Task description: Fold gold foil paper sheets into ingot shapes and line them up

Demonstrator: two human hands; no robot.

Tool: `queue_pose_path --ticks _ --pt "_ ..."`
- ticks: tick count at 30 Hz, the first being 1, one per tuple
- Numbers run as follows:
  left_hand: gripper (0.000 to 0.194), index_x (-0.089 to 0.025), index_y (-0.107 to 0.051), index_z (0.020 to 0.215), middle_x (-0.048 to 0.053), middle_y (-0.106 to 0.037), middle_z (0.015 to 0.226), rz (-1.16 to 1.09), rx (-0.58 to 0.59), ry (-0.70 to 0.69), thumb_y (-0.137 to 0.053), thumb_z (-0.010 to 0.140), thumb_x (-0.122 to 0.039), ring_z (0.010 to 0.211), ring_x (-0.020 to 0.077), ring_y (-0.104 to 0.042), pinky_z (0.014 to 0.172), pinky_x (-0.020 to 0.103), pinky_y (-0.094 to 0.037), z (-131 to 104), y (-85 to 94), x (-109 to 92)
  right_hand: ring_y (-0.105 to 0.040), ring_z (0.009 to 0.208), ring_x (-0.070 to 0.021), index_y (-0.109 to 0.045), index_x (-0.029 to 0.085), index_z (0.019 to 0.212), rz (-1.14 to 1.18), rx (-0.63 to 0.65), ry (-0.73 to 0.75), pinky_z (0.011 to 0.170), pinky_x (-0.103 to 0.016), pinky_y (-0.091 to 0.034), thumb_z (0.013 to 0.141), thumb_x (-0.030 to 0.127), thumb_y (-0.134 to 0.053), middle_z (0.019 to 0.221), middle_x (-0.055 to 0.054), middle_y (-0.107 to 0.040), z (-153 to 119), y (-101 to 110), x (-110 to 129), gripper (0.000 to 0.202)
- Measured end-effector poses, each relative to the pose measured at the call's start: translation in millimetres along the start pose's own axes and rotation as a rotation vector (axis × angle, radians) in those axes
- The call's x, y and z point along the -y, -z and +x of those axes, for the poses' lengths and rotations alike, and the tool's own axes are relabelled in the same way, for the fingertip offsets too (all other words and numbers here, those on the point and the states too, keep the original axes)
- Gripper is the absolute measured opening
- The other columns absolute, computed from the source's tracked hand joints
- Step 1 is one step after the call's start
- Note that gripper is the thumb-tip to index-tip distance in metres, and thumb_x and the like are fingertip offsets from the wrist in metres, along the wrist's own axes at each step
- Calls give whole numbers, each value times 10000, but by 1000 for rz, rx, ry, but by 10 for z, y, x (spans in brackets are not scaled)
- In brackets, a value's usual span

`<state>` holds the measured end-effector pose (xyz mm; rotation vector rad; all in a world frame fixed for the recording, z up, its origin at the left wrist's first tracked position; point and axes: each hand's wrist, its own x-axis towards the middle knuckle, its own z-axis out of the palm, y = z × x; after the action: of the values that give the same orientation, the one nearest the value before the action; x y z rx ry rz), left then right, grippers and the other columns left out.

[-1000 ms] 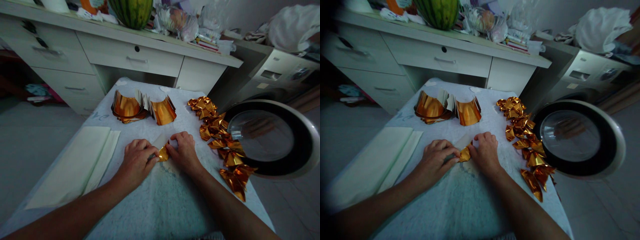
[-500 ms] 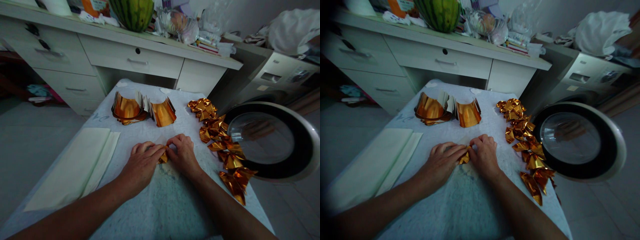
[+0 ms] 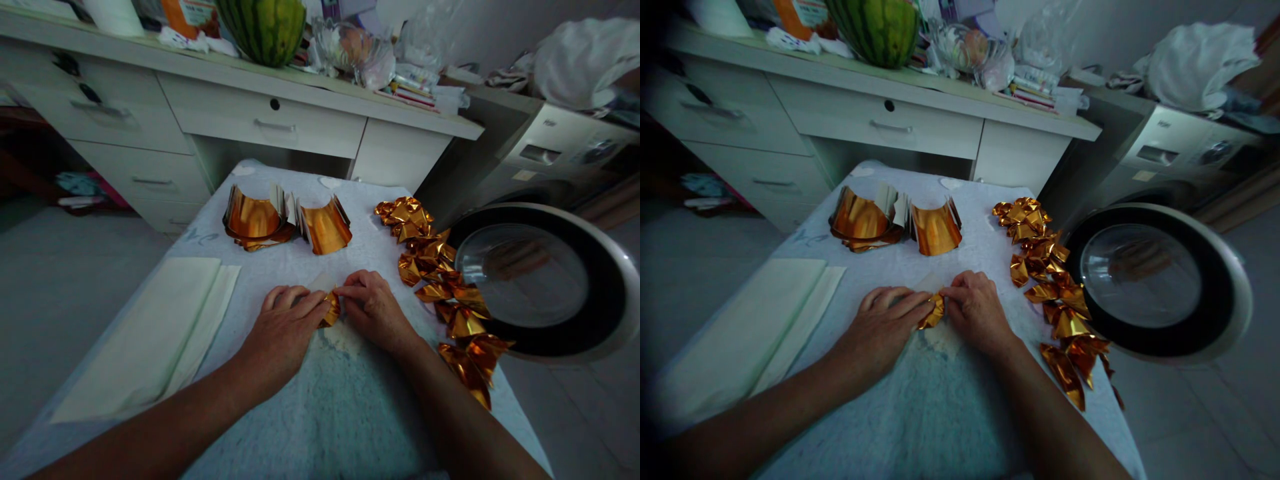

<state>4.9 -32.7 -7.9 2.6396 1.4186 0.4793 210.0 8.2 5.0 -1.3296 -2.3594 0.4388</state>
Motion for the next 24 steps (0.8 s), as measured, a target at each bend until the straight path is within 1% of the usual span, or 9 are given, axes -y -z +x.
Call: queue_pose_path --ticks 5,9,15,19,21,22,24 --pt "448 -236 -573 1253 35 -637 1291 1 -10 -13 -474 875 -17 1115 277 -499 965 469 -324 2 1 10 -539 974 -215 -741 305 1079 8 30 42 877 -393 -416 869 146 -577 1043 -57 -625 -5 65 -1 310" --pt "466 -259 -577 1251 34 -631 1302 8 0 -7 -463 870 -15 1127 280 -498 964 471 -329 0 -17 27 -544 968 -209 -742 307 1064 38 52 39 877 -388 -418 890 174 -575 1039 -46 -632 -7 97 5 276" --pt "491 -278 -588 1244 27 -639 1282 -21 6 3 -468 854 -5 1117 276 -506 962 473 -335 9 -18 24 -541 948 -202 -751 292 1004 48 17 6 858 -376 -409 895 155 -567 1002 -47 -637 13 51 3 254" --pt "466 -281 -600 1228 19 -638 1279 -74 1 11 -506 846 -30 1118 279 -497 954 468 -347 10 -20 45 -539 945 -207 -719 230 929 75 -18 -64 858 -372 -399 887 161 -575 969 -48 -640 39 -5 21 165" --pt "420 -270 -606 1220 26 -632 1285 -106 -7 18 -513 865 -66 1122 278 -495 955 465 -354 8 -17 60 -528 965 -223 -682 206 955 65 -46 -110 866 -381 -395 876 180 -592 984 -57 -632 54 -42 37 123" --pt "403 -266 -602 1224 31 -625 1292 -125 -13 23 -511 875 -85 1130 275 -494 962 462 -354 6 -10 66 -518 982 -235 -664 198 999 48 -60 -130 872 -390 -394 868 191 -604 1012 -66 -624 62 -62 45 145" --pt "411 -259 -569 1262 46 -601 1314 -157 -31 54 -514 882 -113 1161 272 -485 989 462 -349 4 15 73 -495 1012 -259 -628 185 1110 3 -76 -156 887 -416 -390 851 215 -627 1087 -92 -600 76 -96 60 261"
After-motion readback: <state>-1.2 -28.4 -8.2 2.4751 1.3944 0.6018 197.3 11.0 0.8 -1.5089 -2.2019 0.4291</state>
